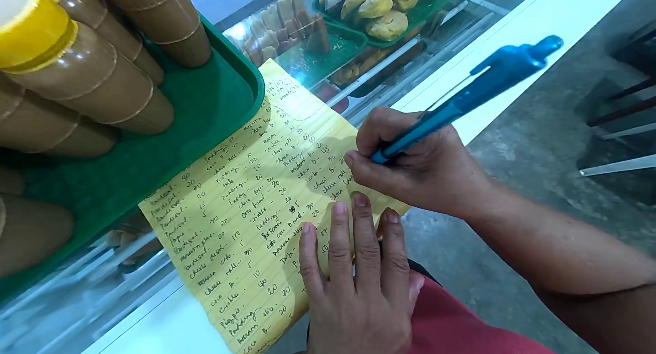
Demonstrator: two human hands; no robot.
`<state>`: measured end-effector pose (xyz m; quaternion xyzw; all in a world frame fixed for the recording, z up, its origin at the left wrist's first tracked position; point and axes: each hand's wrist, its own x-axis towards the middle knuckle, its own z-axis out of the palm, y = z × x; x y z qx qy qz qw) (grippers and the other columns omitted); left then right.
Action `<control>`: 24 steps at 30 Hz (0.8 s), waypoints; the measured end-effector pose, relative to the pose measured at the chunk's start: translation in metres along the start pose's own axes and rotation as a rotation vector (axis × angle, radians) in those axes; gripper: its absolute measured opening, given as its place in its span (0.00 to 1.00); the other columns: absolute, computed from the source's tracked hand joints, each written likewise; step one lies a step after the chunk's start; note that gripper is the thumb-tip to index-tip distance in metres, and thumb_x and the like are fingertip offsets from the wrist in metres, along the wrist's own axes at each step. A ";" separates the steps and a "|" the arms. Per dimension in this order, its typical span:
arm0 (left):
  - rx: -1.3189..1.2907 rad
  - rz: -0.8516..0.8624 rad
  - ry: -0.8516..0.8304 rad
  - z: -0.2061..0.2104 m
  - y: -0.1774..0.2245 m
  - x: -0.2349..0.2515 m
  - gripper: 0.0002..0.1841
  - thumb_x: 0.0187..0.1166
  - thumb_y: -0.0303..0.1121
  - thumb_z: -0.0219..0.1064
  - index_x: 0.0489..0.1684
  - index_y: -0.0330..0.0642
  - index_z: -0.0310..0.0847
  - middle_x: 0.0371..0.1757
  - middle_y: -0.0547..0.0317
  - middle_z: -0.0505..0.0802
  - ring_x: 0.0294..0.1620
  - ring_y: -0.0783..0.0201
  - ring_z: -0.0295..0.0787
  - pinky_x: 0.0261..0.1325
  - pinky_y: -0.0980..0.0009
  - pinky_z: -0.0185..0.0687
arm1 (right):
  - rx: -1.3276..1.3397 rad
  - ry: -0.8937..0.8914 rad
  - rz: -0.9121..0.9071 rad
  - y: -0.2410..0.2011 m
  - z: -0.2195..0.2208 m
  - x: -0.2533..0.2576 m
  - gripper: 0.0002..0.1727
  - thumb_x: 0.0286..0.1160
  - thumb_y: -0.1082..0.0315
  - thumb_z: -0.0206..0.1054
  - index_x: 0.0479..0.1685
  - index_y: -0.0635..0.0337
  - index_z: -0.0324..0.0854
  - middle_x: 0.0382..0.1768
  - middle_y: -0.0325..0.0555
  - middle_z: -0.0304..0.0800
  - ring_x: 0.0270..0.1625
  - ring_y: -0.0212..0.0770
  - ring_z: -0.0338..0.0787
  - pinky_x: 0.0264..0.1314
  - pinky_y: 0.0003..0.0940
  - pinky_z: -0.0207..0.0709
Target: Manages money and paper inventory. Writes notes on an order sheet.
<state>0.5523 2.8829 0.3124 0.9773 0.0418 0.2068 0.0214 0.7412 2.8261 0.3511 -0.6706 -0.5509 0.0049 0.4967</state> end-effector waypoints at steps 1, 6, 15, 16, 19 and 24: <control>-0.001 0.000 0.000 0.000 0.000 0.000 0.36 0.81 0.66 0.51 0.80 0.52 0.76 0.80 0.47 0.81 0.86 0.42 0.67 0.84 0.38 0.46 | 0.009 0.017 -0.003 0.000 0.000 0.000 0.06 0.69 0.76 0.67 0.27 0.61 0.76 0.21 0.32 0.73 0.21 0.18 0.69 0.21 0.11 0.62; 0.011 0.000 0.004 -0.001 -0.001 0.001 0.36 0.82 0.66 0.50 0.81 0.51 0.75 0.80 0.47 0.82 0.85 0.42 0.68 0.84 0.39 0.48 | 0.103 0.087 0.051 -0.001 -0.009 0.003 0.06 0.70 0.77 0.68 0.30 0.61 0.75 0.18 0.30 0.74 0.18 0.17 0.72 0.17 0.10 0.67; 0.031 -0.024 0.016 -0.002 0.001 0.005 0.40 0.83 0.67 0.48 0.75 0.40 0.79 0.76 0.48 0.86 0.81 0.44 0.73 0.81 0.41 0.52 | 0.076 0.042 0.067 0.002 -0.009 0.000 0.07 0.70 0.76 0.69 0.29 0.60 0.76 0.18 0.30 0.74 0.18 0.16 0.71 0.18 0.10 0.65; 0.032 -0.022 0.018 -0.001 0.001 0.005 0.40 0.83 0.67 0.48 0.75 0.40 0.80 0.76 0.48 0.86 0.81 0.43 0.73 0.81 0.40 0.52 | 0.063 0.034 0.058 0.003 -0.008 0.000 0.07 0.71 0.75 0.69 0.29 0.60 0.76 0.18 0.30 0.74 0.19 0.16 0.71 0.18 0.10 0.65; 0.032 -0.022 0.013 -0.001 0.001 0.005 0.40 0.82 0.67 0.48 0.75 0.40 0.79 0.76 0.48 0.85 0.81 0.43 0.73 0.81 0.41 0.52 | 0.050 0.036 0.036 0.003 -0.008 -0.001 0.07 0.71 0.75 0.69 0.29 0.62 0.77 0.19 0.31 0.75 0.20 0.16 0.71 0.20 0.10 0.65; 0.037 -0.023 0.018 -0.001 0.000 0.004 0.40 0.82 0.67 0.48 0.76 0.41 0.78 0.77 0.48 0.85 0.82 0.44 0.72 0.82 0.41 0.51 | 0.055 0.083 0.061 0.003 -0.009 0.000 0.06 0.71 0.76 0.69 0.29 0.61 0.77 0.18 0.30 0.74 0.19 0.16 0.71 0.19 0.10 0.66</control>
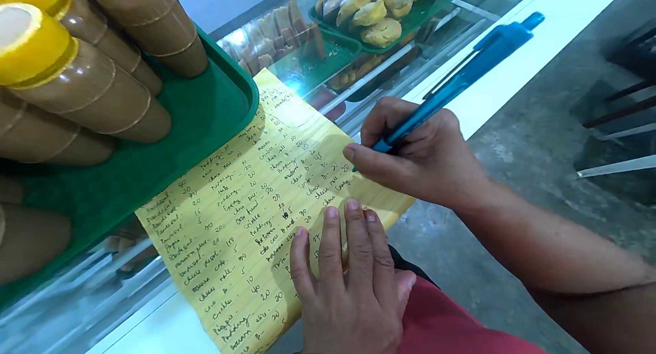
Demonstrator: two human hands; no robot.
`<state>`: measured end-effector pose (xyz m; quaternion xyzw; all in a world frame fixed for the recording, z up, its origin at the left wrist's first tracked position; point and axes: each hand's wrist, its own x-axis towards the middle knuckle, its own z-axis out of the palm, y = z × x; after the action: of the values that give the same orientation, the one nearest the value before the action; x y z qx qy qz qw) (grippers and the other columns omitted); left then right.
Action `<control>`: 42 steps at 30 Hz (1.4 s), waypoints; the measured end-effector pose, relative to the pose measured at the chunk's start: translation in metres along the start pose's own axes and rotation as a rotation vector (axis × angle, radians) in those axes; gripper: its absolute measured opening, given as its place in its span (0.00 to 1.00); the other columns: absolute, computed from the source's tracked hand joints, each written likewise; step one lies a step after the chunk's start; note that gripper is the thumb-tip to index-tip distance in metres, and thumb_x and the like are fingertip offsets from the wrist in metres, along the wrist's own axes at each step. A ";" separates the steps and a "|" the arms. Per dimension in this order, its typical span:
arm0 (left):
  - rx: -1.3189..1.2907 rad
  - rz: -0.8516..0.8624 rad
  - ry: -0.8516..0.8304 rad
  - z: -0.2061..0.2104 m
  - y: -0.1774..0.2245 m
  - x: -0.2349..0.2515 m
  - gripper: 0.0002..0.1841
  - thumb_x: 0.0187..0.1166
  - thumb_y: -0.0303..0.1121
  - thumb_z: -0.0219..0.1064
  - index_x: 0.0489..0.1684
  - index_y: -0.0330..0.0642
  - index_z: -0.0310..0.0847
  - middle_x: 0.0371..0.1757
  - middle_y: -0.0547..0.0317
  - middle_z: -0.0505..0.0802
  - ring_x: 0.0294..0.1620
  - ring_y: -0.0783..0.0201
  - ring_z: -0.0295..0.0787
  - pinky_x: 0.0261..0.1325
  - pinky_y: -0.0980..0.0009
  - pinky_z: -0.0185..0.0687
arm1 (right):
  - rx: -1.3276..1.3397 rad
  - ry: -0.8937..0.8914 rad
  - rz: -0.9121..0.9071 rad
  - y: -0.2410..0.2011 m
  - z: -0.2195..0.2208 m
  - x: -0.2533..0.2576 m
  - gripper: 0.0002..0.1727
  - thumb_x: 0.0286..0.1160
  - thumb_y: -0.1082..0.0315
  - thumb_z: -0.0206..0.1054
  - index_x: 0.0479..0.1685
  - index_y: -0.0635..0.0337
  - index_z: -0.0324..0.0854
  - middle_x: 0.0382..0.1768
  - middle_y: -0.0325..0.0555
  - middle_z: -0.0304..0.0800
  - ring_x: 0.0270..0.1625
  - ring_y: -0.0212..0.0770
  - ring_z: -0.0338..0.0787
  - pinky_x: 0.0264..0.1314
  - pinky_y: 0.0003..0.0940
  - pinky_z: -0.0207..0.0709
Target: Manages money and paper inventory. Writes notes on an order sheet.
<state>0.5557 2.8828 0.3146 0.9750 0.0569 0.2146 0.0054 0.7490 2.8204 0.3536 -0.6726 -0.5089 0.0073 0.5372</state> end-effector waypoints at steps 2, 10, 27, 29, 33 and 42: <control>0.003 -0.001 0.000 0.000 0.000 0.000 0.41 0.82 0.68 0.49 0.77 0.41 0.78 0.77 0.49 0.85 0.82 0.44 0.72 0.82 0.41 0.51 | -0.024 -0.010 0.000 0.000 0.001 0.000 0.07 0.71 0.76 0.69 0.28 0.61 0.77 0.18 0.31 0.74 0.19 0.17 0.71 0.19 0.10 0.65; 0.000 -0.007 -0.006 -0.001 0.000 0.000 0.41 0.81 0.68 0.49 0.76 0.42 0.79 0.76 0.48 0.85 0.82 0.44 0.73 0.83 0.41 0.50 | -0.026 -0.035 -0.022 0.001 0.002 0.000 0.08 0.70 0.77 0.69 0.27 0.61 0.77 0.19 0.32 0.74 0.20 0.17 0.71 0.20 0.10 0.63; 0.009 0.004 -0.008 -0.002 0.000 0.000 0.41 0.82 0.68 0.49 0.76 0.41 0.79 0.77 0.47 0.85 0.81 0.42 0.73 0.82 0.39 0.51 | -0.084 0.009 -0.026 0.000 0.005 0.000 0.08 0.69 0.76 0.68 0.25 0.60 0.75 0.18 0.32 0.73 0.20 0.17 0.70 0.19 0.11 0.62; 0.007 0.004 -0.002 -0.002 0.000 0.000 0.41 0.81 0.68 0.49 0.76 0.40 0.79 0.76 0.47 0.85 0.81 0.42 0.73 0.82 0.39 0.51 | -0.098 0.000 -0.026 0.000 0.004 0.000 0.09 0.69 0.76 0.67 0.25 0.60 0.75 0.18 0.32 0.72 0.20 0.17 0.69 0.19 0.11 0.61; 0.012 0.000 0.004 -0.001 0.000 0.000 0.41 0.81 0.68 0.49 0.76 0.41 0.79 0.77 0.48 0.85 0.81 0.43 0.73 0.82 0.40 0.52 | -0.099 -0.027 -0.036 0.000 0.004 0.001 0.08 0.71 0.75 0.67 0.26 0.60 0.75 0.20 0.32 0.72 0.22 0.18 0.70 0.21 0.11 0.62; -0.174 0.007 0.009 -0.011 -0.007 0.000 0.37 0.79 0.68 0.56 0.71 0.47 0.84 0.76 0.54 0.86 0.84 0.42 0.70 0.84 0.38 0.56 | 0.521 0.004 0.349 0.016 -0.022 0.004 0.13 0.92 0.57 0.51 0.40 0.49 0.76 0.22 0.35 0.82 0.16 0.26 0.77 0.17 0.18 0.72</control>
<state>0.5504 2.8898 0.3242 0.9701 0.0345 0.2232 0.0891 0.7741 2.8089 0.3533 -0.5896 -0.3655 0.2283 0.6831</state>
